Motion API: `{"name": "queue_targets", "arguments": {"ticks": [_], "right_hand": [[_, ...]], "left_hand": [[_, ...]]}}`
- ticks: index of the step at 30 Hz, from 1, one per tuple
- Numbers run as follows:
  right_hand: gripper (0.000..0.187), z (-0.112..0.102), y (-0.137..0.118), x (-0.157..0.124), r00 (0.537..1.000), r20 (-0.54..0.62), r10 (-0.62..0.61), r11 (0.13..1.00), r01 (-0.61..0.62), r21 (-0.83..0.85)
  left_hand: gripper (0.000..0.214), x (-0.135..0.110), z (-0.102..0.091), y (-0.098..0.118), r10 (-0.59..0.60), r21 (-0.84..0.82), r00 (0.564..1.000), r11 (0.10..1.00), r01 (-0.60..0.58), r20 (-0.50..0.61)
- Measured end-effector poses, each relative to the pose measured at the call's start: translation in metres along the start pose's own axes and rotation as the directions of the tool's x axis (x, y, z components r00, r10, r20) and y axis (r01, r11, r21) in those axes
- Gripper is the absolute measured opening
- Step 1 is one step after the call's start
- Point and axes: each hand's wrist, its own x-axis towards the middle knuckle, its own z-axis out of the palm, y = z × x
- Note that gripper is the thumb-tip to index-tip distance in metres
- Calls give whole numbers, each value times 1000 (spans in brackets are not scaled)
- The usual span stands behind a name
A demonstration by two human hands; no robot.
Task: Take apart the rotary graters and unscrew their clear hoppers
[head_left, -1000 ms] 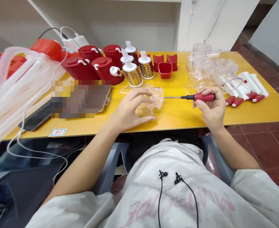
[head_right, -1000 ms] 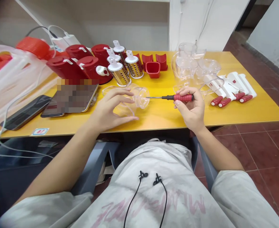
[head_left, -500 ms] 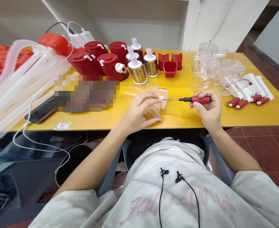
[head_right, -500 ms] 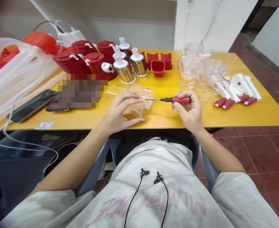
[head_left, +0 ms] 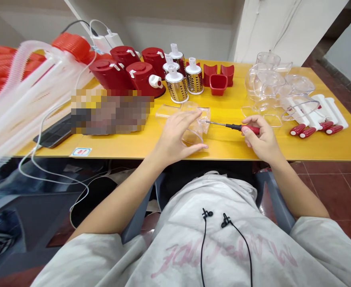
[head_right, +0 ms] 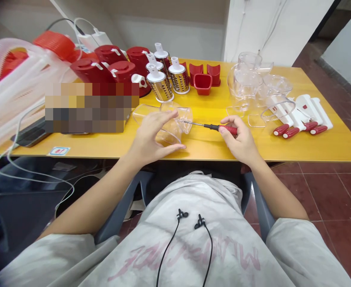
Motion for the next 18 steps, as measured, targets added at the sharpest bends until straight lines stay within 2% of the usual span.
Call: {"name": "queue_targets", "arguments": {"ticks": [7, 14, 16, 18], "right_hand": [[72, 6, -2, -1, 999, -37, 0, 1000, 1, 27], [46, 5, 3, 0, 983, -76, -168, 986, 169, -3], [42, 4, 4, 0, 985, -54, -163, 987, 163, -15], [43, 2, 4, -1, 994, -12, -106, 994, 106, -32]], "left_hand": [[93, 3, 6, 5, 68, -34, 992, 997, -72, -102], [86, 3, 7, 5, 53, -38, 993, 998, -57, -104], [83, 3, 6, 5, 45, -35, 994, 998, -49, -100], [83, 3, 5, 6, 11, -35, 997, 999, -14, -72]]}}
